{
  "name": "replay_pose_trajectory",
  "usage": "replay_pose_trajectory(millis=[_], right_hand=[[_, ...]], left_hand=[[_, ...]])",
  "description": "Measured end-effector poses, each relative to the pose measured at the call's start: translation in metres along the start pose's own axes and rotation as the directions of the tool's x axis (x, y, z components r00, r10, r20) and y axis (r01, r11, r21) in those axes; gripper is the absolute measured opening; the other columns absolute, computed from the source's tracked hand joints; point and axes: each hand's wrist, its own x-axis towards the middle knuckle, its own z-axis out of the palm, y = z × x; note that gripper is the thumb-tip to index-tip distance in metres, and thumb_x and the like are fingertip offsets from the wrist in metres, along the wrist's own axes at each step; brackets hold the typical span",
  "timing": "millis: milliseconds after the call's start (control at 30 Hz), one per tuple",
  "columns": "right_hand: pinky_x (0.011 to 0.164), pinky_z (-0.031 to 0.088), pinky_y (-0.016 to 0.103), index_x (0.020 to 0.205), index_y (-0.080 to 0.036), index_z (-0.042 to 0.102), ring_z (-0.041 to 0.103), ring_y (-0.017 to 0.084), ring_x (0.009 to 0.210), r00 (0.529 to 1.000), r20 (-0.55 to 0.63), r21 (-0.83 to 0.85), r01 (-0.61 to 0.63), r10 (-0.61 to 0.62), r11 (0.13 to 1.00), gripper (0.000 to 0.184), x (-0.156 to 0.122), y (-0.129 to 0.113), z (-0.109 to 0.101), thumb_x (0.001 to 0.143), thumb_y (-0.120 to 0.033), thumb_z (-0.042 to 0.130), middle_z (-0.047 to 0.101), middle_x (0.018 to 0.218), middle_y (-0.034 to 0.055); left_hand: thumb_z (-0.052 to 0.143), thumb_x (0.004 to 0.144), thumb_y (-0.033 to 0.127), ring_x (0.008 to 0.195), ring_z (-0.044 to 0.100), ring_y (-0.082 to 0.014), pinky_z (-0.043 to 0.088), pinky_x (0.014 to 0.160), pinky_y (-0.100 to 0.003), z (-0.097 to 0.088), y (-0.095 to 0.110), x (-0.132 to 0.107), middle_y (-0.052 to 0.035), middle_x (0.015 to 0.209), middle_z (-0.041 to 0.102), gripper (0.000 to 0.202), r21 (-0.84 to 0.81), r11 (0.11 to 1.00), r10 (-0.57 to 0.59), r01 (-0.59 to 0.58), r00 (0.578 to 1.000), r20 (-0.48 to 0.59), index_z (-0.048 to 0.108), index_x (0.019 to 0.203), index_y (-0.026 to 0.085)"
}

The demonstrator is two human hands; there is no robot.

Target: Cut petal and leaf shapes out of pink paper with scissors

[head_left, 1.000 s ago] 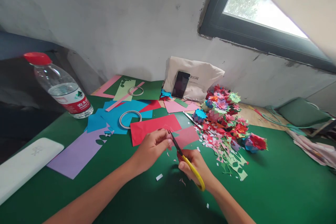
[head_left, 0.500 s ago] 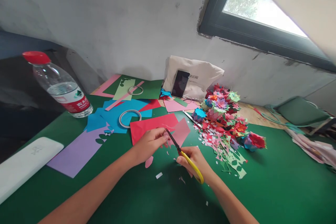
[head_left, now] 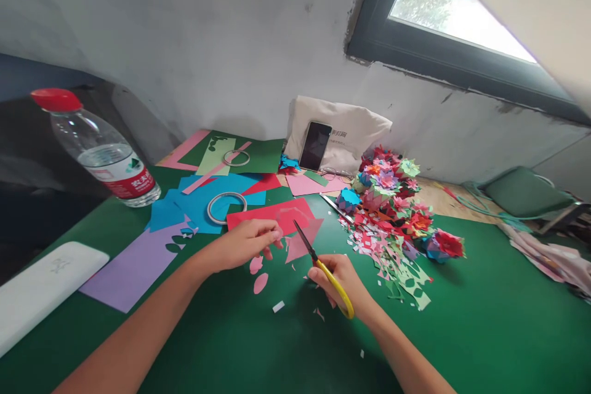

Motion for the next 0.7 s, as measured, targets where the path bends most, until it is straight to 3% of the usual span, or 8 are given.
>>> replay_pose_trajectory(millis=[200,367,533,700], right_hand=[[0.031,0.024,0.018,0.057,-0.021,0.039,0.040,0.006,0.030,0.999,-0.046,-0.007,-0.003,0.003,1.000,0.056,0.000,-0.007,-0.001,0.075,-0.071,0.058,0.034,0.045,-0.0080],[0.031,0.022,0.019,0.057,-0.020,0.042,0.040,0.006,0.029,0.998,-0.063,0.000,-0.010,0.010,1.000,0.056,0.001,-0.009,-0.001,0.072,-0.071,0.061,0.036,0.045,-0.0075],[0.031,0.022,0.019,0.058,-0.020,0.043,0.040,0.007,0.028,0.998,-0.056,0.002,-0.012,0.012,1.000,0.056,0.000,-0.009,-0.001,0.072,-0.072,0.061,0.035,0.045,-0.0077],[0.031,0.023,0.018,0.059,-0.019,0.044,0.042,0.007,0.029,0.999,-0.051,0.019,0.005,-0.004,1.000,0.054,0.000,-0.007,-0.001,0.074,-0.068,0.062,0.037,0.048,-0.0071]], left_hand=[[0.057,0.084,0.052,0.073,0.067,-0.0186,0.047,0.057,-0.023,-0.018,0.003,-0.007,-0.0057,0.092,0.069,0.037,-0.040,0.999,-0.013,0.013,1.000,0.013,0.070,0.090,0.019],[0.057,0.080,0.046,0.060,0.060,-0.0170,0.043,0.051,-0.023,-0.029,-0.006,-0.013,-0.0051,0.071,0.070,0.033,0.242,0.969,-0.079,0.045,0.988,0.135,0.072,0.068,0.019],[0.060,0.072,0.038,0.049,0.055,-0.0179,0.032,0.044,-0.025,-0.023,-0.020,-0.009,-0.0045,0.055,0.064,0.029,0.378,0.916,-0.171,0.135,0.983,0.062,0.061,0.050,0.020],[0.056,0.076,0.041,0.050,0.047,-0.0176,0.028,0.049,-0.028,-0.027,-0.024,-0.008,-0.0047,0.053,0.057,0.037,0.446,0.883,-0.131,0.144,0.990,-0.059,0.054,0.045,0.021]])
